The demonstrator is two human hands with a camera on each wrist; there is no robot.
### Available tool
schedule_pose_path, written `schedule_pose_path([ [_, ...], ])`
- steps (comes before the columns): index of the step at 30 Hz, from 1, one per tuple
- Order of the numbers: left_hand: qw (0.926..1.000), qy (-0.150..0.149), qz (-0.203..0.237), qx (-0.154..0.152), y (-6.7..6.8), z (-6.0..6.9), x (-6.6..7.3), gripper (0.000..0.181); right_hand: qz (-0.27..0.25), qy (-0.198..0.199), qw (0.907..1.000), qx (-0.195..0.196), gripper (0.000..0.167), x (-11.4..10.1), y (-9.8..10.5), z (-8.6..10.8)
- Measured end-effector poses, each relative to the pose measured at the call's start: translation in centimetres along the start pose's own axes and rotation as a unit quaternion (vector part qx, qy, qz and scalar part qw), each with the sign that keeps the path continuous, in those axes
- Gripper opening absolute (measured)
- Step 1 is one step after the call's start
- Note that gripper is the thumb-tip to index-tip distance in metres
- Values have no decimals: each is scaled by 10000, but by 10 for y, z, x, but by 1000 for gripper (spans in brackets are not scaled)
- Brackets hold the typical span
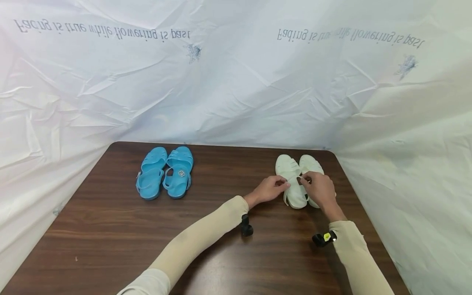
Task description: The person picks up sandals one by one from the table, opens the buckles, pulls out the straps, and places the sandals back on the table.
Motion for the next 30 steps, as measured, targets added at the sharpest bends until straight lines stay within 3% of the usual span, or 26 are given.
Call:
schedule_pose_path([
  [14, 9984, -157, 448, 299, 10, 3, 5, 33, -451, 424, 9921, 1089, 16, -12, -2, 7],
  [21, 9954, -152, 848, 429, 27, 5, 11, 34, -714, 473, 9838, 1576, 16, -21, -3, 10],
  [30, 9945, -421, 844, 452, 52, 8, 19, 34, -1116, 487, 9753, 1846, 14, -41, 3, 16],
])
Point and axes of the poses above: each hand's wrist, its own z-axis away from the middle knuckle, its own y-axis out of the back of the hand, x = y × z, the point moved 3 cm from there along -z, towards the middle knuckle, and after that the axes turned 13 degrees about -y, right-handed, at the moved point
